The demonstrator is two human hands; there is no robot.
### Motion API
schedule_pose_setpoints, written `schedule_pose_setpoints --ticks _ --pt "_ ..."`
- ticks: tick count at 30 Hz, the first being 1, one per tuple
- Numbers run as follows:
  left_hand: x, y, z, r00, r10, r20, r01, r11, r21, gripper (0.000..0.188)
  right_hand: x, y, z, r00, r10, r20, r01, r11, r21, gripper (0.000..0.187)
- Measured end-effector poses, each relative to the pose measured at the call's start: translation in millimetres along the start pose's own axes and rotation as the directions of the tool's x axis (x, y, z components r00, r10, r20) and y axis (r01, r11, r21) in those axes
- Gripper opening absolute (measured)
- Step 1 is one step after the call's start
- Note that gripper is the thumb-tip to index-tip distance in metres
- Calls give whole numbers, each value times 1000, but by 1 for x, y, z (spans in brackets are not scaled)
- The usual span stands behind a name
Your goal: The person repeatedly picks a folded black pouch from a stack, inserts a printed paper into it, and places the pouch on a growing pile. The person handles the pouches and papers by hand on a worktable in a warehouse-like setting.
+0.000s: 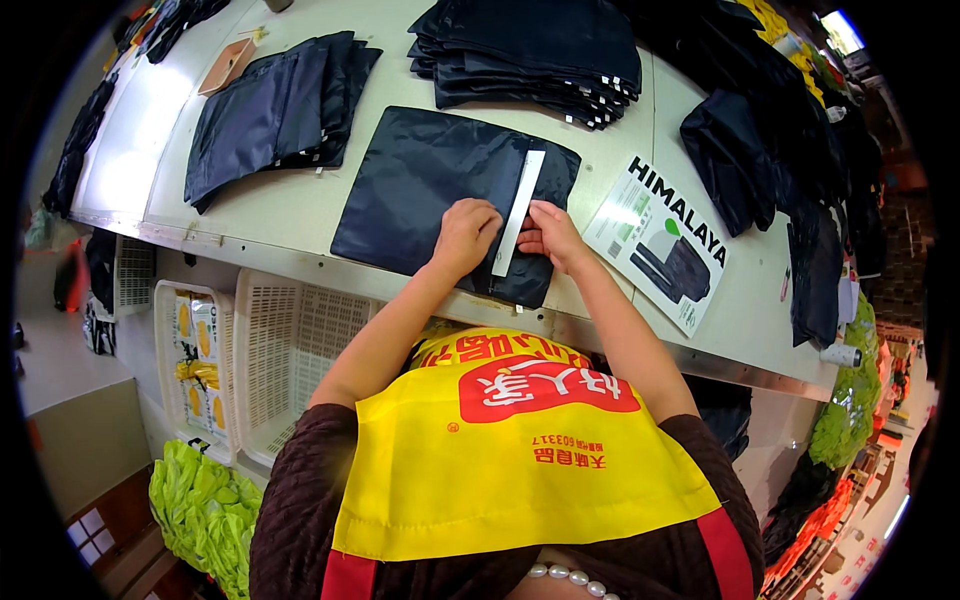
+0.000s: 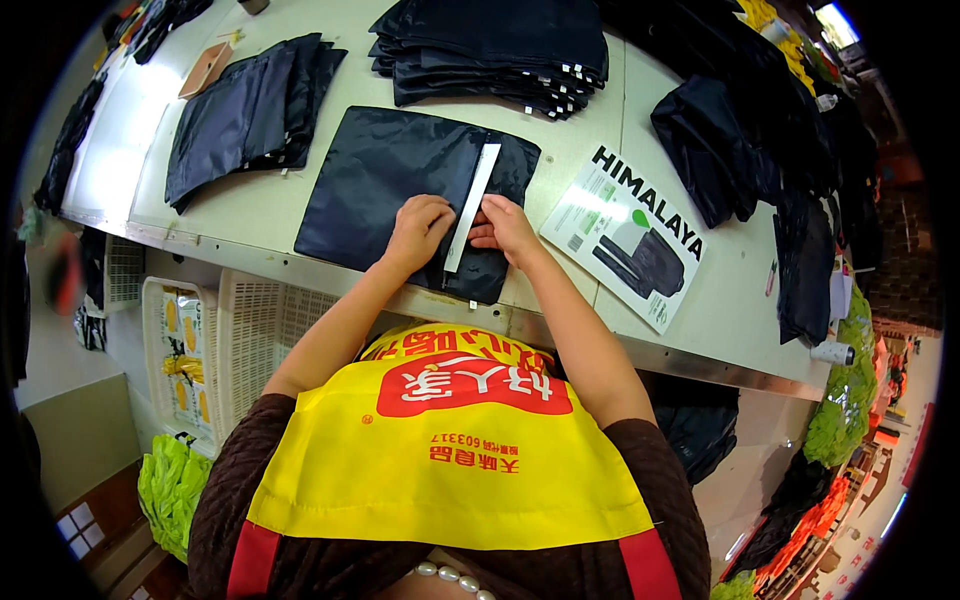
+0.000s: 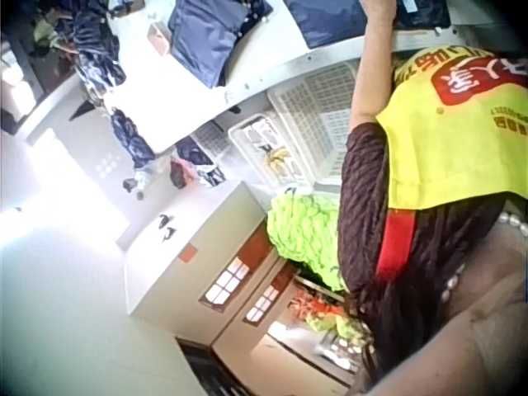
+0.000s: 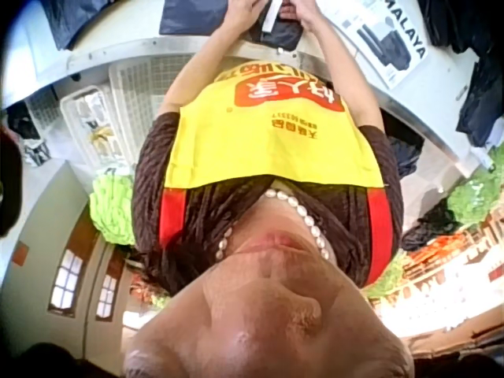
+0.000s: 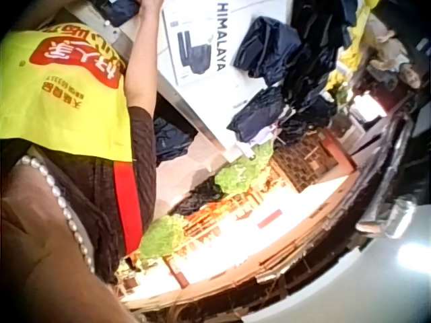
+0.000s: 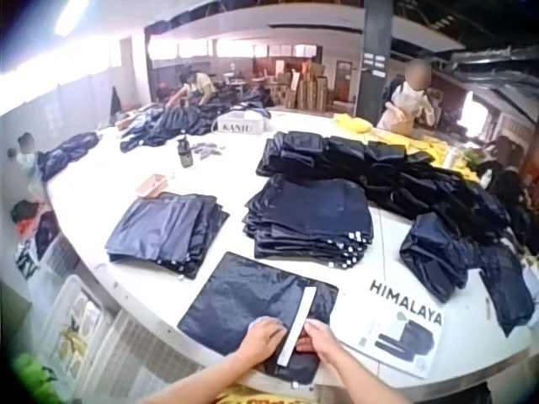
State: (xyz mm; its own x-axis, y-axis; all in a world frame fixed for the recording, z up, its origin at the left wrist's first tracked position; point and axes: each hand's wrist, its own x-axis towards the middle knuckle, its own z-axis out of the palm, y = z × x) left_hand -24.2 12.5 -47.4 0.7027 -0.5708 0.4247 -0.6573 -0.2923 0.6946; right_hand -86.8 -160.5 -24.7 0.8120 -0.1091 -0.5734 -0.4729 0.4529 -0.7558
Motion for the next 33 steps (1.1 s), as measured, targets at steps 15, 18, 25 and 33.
schedule_pose_setpoints --ticks 15,18,25,33 --pt "10 12 13 995 66 78 -98 824 558 56 11 -18 -13 823 -518 -232 -15 390 -921 24" --pt "12 10 15 990 36 135 -109 807 580 62 1 -25 -34 748 -581 -321 249 694 -675 24" --pt "15 18 6 979 16 202 -129 817 562 51 -9 -9 -45 672 -735 -89 427 483 -764 40" --pt "-39 37 -62 843 -528 98 525 849 61 29 -24 20 -20 831 -493 -257 185 681 -709 76"
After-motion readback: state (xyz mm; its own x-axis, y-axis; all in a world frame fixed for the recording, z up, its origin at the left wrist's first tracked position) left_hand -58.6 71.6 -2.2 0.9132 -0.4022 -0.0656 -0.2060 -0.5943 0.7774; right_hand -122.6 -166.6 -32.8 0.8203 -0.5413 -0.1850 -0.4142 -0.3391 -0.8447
